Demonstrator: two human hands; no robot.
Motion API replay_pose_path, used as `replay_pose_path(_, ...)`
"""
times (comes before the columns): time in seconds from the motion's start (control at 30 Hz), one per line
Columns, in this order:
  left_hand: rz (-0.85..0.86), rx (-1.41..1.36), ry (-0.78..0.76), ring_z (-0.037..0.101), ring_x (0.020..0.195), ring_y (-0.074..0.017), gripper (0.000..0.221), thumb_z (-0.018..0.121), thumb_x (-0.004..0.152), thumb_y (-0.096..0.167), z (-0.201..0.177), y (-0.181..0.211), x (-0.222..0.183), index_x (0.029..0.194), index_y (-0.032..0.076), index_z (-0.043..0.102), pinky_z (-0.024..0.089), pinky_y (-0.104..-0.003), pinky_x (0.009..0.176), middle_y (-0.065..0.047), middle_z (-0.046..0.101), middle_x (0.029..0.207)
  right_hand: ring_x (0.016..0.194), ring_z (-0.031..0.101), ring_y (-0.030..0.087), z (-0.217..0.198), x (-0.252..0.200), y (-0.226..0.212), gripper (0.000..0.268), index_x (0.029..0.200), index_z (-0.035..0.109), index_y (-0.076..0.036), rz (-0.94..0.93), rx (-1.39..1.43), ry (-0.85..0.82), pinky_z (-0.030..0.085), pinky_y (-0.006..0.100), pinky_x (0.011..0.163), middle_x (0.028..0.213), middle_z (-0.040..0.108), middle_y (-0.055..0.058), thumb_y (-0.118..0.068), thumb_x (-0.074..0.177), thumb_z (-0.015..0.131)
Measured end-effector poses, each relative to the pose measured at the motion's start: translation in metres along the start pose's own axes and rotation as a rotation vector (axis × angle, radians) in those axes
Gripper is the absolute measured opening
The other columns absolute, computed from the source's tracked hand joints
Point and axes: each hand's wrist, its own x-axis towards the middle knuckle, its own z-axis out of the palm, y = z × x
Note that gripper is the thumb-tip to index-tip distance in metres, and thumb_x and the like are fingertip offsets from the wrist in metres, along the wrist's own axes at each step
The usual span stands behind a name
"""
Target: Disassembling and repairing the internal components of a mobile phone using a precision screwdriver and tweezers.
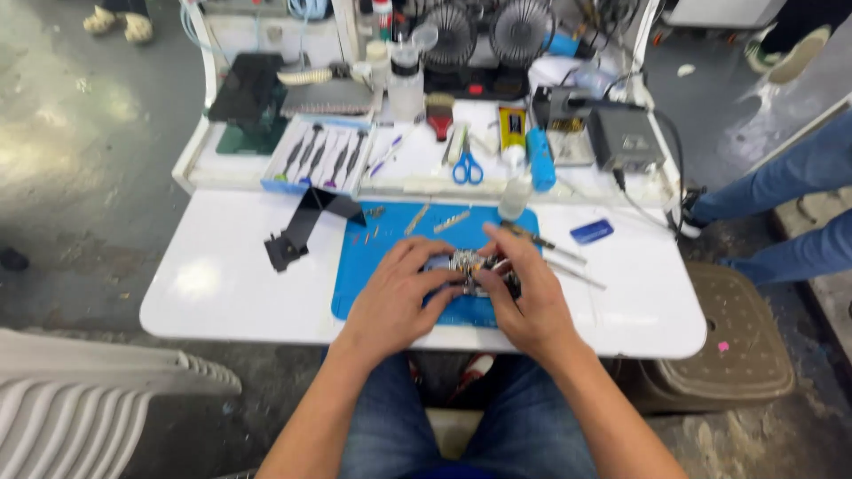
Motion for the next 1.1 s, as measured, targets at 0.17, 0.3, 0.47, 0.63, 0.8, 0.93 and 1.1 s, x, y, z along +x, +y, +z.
replay_pose_path(0.17,-0.048,-0.054,-0.001,0.056,0.125,-0.0327,0.015,0.072,0.092,0.016,-0.003,0.006,0.0,0.105,0.011,0.079,0.046,-0.048,0.104,-0.01,0.068,0.122,0.09,0.071,0.032,0.0,-0.007,-0.001,0.057,0.153,0.034,0.004,0.071,-0.014,0.037,0.06,0.044,0.08,0.101,0.072,0.017,0.001,0.102,0.06)
replay_pose_path(0.3,-0.08,-0.098,0.02,0.059,0.122,-0.0296,0.014,0.074,0.092,0.018,-0.001,0.005,0.001,0.104,0.014,0.079,0.049,-0.045,0.097,-0.007,0.069,0.115,0.09,0.07,0.029,-0.001,-0.005,-0.004,0.064,0.157,0.027,-0.001,0.19,0.054,0.042,0.059,0.04,0.083,0.102,0.073,0.016,0.0,0.103,0.06)
replay_pose_path(0.47,-0.079,-0.098,0.047,0.061,0.119,-0.0301,0.007,0.074,0.093,0.017,0.002,0.002,0.0,0.098,0.014,0.078,0.05,-0.046,0.096,-0.006,0.069,0.11,0.09,0.07,0.025,-0.002,-0.004,-0.005,0.062,0.157,0.025,-0.003,0.206,0.104,0.066,0.059,0.036,0.08,0.103,0.074,0.015,-0.004,0.105,0.059)
replay_pose_path(0.63,-0.11,-0.116,0.143,0.064,0.114,-0.0337,0.007,0.068,0.097,0.017,0.002,0.0,0.001,0.093,0.013,0.073,0.052,-0.051,0.098,-0.008,0.068,0.103,0.086,0.071,0.025,-0.002,-0.003,-0.004,0.063,0.157,0.027,-0.003,0.206,0.041,0.057,0.06,0.036,0.08,0.102,0.075,0.014,-0.007,0.105,0.061)
replay_pose_path(0.8,-0.146,-0.1,0.157,0.066,0.111,-0.0338,0.022,0.056,0.102,0.019,0.007,-0.006,-0.001,0.085,0.011,0.068,0.052,-0.052,0.098,-0.009,0.068,0.1,0.087,0.073,0.03,0.002,-0.001,-0.007,0.061,0.155,0.033,-0.002,0.167,0.0,0.004,0.061,0.039,0.08,0.104,0.075,0.017,-0.002,0.102,0.064)
replay_pose_path(0.93,-0.123,-0.104,0.14,0.067,0.111,-0.0347,0.02,0.06,0.102,0.018,0.0,0.002,0.0,0.088,0.009,0.071,0.053,-0.052,0.097,-0.01,0.068,0.101,0.087,0.074,0.03,0.0,-0.002,-0.009,0.06,0.154,0.034,-0.002,0.17,-0.019,-0.028,0.062,0.04,0.081,0.104,0.076,0.016,-0.003,0.102,0.065)
replay_pose_path(1.1,-0.128,-0.073,0.083,0.065,0.116,-0.0328,0.009,0.068,0.097,0.015,0.002,0.0,-0.001,0.1,0.011,0.075,0.05,-0.052,0.102,-0.009,0.068,0.108,0.088,0.074,0.031,0.001,0.0,-0.009,0.059,0.153,0.035,-0.003,0.18,-0.015,-0.052,0.062,0.041,0.081,0.105,0.075,0.017,-0.001,0.101,0.064)
